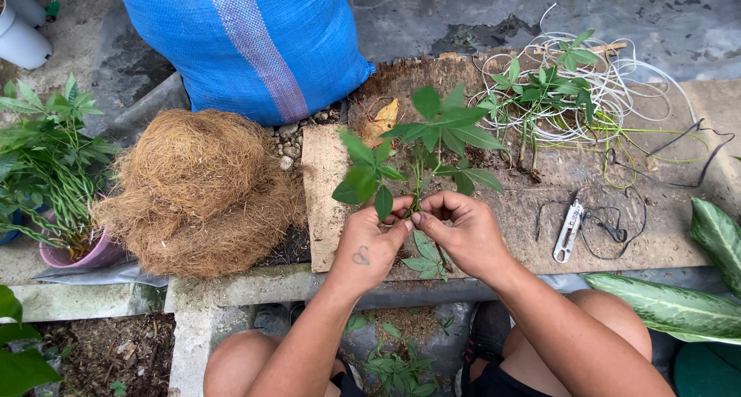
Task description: The person aligns two plant stems and wraps a thin white tie around the junction to secure the graft. They continue wrapping the tie along the stem to hold the two plants together.
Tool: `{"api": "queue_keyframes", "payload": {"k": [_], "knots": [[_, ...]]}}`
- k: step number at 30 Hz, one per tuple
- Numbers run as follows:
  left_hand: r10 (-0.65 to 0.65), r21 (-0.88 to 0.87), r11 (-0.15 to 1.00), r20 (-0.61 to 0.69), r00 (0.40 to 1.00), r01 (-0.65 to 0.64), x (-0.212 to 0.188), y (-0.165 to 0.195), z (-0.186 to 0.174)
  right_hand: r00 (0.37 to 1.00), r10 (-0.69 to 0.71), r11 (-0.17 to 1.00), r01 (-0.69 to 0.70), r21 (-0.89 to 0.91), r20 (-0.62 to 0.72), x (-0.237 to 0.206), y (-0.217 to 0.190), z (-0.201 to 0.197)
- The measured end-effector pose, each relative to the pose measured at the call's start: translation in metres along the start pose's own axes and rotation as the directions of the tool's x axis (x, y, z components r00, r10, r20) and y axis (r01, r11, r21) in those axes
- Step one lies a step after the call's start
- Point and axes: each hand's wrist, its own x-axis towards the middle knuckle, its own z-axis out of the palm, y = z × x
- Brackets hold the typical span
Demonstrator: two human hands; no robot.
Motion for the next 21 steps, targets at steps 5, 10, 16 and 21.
{"api": "queue_keyframes", "payload": {"k": [5, 10, 16, 21], "knots": [[-0.035, 0.181, 0.983, -0.041, 0.999, 0.042, -0.007, 0.014, 0.008, 0.996, 0.062, 0.97, -0.074, 0.23, 0.061, 0.004, 0.002, -0.005], [-0.009, 0.196, 0.98, -0.084, 0.996, 0.025, -0.008, 0.022, 0.01, 0.993, 0.093, 0.962, -0.109, 0.251, 0.071, 0.006, -0.001, -0.005], [0.01, 0.099, 0.995, -0.08, 0.997, -0.002, -0.007, 0.013, 0.01, 0.991, 0.077, 0.967, -0.1, 0.233, 0.109, 0.008, -0.005, -0.009], [0.031, -0.02, 0.999, -0.032, 0.999, -0.032, -0.002, 0.009, 0.009, 0.984, 0.103, 0.958, -0.138, 0.25, 0.148, 0.008, -0.004, -0.013]]}}
